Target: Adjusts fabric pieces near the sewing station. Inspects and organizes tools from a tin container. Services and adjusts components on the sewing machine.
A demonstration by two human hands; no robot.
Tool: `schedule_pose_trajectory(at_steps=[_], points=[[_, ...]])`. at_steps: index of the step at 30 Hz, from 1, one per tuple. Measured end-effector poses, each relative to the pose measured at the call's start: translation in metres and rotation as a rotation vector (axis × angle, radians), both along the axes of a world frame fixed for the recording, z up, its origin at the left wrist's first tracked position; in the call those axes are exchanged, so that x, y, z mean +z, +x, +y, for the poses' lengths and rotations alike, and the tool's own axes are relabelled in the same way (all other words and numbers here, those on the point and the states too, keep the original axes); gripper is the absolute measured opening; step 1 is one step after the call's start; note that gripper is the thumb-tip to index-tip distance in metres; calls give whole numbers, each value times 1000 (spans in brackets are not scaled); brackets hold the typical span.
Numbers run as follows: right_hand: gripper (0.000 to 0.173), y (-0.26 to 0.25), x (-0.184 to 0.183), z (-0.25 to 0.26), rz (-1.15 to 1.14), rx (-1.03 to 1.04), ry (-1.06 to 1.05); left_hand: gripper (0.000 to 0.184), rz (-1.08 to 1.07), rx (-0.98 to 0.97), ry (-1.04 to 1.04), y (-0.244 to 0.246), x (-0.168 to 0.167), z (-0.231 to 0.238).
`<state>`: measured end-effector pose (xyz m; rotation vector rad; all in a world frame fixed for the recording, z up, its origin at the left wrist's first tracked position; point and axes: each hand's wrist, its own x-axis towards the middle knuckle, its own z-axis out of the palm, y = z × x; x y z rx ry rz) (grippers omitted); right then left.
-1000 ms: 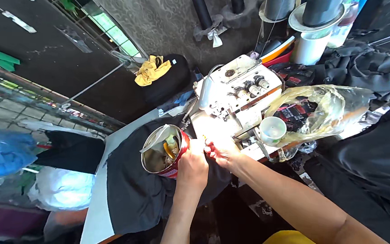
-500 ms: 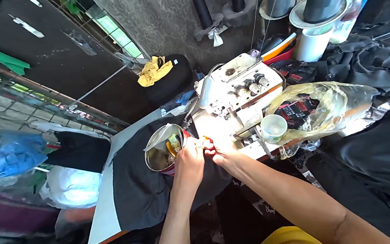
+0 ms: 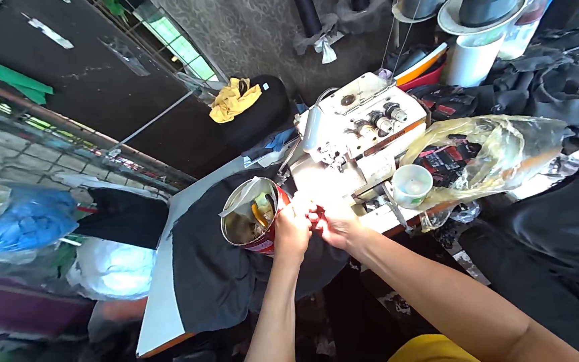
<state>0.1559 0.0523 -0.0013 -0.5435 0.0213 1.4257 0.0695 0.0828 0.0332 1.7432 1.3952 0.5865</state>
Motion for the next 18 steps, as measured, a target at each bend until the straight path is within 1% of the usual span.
schedule_pose_trajectory(at_steps=[2, 3, 5, 6, 8, 10, 11, 12, 14, 16, 18], points=[[22, -3, 0, 3, 44, -48, -70, 31, -21, 27, -20, 3, -2, -1], [23, -6, 1, 4, 57, -80, -99, 32, 8, 22, -4, 3, -2, 0], [23, -8, 4, 5, 59, -123, -142, 31, 185, -46, 127, 1, 1, -1], [21, -7, 7, 5, 56, -136, -170, 30, 314, -106, 231, -1, 5, -4], [16, -4, 9, 6, 29, -158, -215, 34, 542, -218, 426, -1, 11, -16], [16, 3, 11, 7, -25, -169, -218, 33, 707, -262, 572, 2, 9, -26], [17, 6, 11, 7, -50, -167, -209, 31, 762, -262, 600, 4, 8, -28], [18, 9, 11, 7, -65, -154, -201, 28, 777, -267, 629, 5, 6, -28], [16, 14, 10, 5, -101, -93, -201, 26, 691, -289, 675, 3, 1, -23], [15, 15, 9, 3, -175, -42, -193, 29, 540, -277, 573, 3, 1, -20], [21, 12, 4, 0, -271, -15, -138, 29, 292, -226, 336, 4, 0, -17]])
